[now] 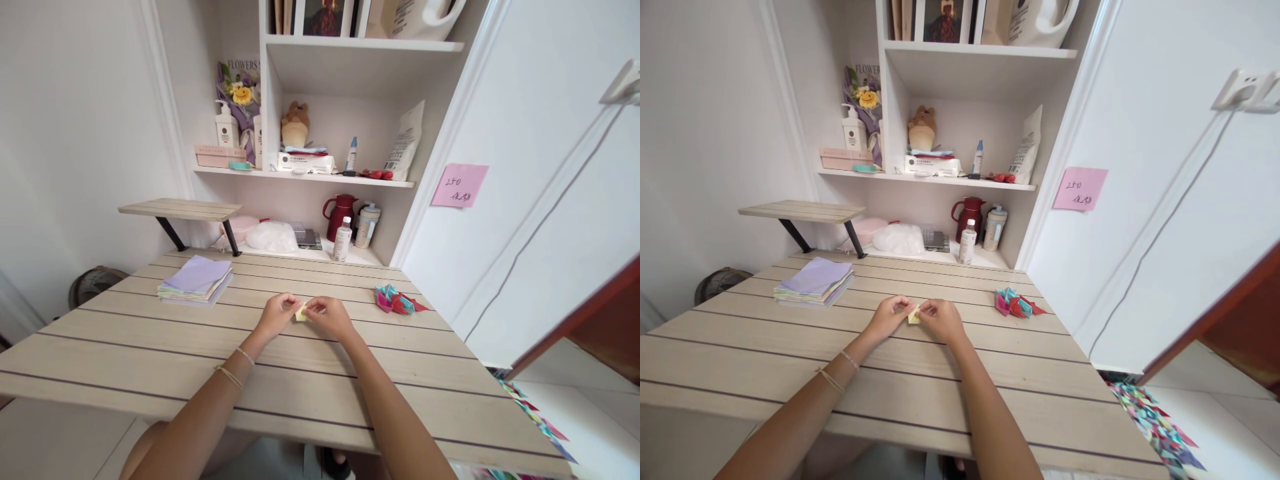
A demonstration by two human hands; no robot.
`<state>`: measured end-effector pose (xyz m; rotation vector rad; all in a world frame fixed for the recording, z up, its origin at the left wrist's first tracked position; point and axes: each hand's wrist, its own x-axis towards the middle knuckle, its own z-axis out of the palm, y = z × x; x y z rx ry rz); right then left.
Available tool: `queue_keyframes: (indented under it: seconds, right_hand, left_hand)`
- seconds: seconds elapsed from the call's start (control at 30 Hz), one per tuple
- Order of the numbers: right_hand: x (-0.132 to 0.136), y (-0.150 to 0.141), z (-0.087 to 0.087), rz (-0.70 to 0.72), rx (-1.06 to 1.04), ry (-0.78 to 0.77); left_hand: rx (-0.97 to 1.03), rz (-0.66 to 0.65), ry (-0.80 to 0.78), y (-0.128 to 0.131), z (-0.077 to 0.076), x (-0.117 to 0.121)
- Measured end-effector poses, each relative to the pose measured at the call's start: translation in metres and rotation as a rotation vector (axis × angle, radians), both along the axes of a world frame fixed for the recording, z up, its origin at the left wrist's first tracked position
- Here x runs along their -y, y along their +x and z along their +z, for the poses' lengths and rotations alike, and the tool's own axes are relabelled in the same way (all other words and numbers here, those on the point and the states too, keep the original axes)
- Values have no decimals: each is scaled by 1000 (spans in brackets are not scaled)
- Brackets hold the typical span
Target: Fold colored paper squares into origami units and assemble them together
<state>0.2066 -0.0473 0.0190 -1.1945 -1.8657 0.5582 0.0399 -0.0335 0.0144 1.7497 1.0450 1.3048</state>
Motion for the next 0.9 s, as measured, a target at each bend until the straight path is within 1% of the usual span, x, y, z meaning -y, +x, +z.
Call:
queue_keyframes:
  seconds: [0.13, 0.23, 0.37, 0.47, 0.57, 0.7, 0.8, 0.9]
  right_hand:
    - [-2, -1, -1, 34, -48, 23]
    - [-1, -2, -2, 27, -69, 63]
    - [1, -3, 0, 26, -59, 142]
    - [3, -3, 2, 21, -31, 168]
    - [3, -3, 3, 21, -68, 105]
    - [2, -2, 3, 30, -182, -63]
    - [1, -2, 2, 76, -233, -144]
    - [1, -1, 2, 124, -276, -181]
  left_hand:
    - [159, -18, -174, 2, 0, 2]
    - [276, -32, -286, 3, -1, 3]
    - [374, -37, -354, 3, 0, 3]
    - [402, -36, -372, 3, 0, 3]
    - [386, -42, -361, 3, 0, 3]
    - [345, -73, -332, 5, -1, 3]
    - [310, -93, -303, 5, -2, 3]
    - [283, -96, -280, 4, -3, 2]
